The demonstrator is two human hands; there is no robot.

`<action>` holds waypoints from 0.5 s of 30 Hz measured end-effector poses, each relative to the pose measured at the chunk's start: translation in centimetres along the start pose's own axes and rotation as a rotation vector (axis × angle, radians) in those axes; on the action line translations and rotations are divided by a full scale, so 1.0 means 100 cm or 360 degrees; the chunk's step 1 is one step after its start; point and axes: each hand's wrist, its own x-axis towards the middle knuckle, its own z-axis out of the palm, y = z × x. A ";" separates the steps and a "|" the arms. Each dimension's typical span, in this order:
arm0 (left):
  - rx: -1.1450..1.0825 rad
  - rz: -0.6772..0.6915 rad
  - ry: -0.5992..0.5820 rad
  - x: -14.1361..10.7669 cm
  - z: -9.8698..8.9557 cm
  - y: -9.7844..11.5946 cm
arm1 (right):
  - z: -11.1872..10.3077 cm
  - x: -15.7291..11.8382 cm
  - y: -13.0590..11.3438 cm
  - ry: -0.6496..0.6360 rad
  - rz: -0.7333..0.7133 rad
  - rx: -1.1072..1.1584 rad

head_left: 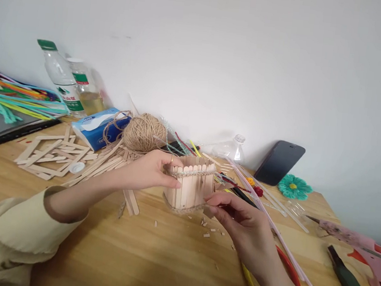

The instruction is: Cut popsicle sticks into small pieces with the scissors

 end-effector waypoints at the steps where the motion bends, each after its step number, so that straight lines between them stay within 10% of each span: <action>1: -0.0062 -0.0039 0.0011 0.000 0.001 0.001 | 0.001 0.001 -0.003 0.0012 -0.0067 -0.0055; 15: -0.0141 -0.0119 0.0041 -0.001 0.005 0.000 | 0.024 0.019 -0.010 0.0116 -0.0166 -0.0003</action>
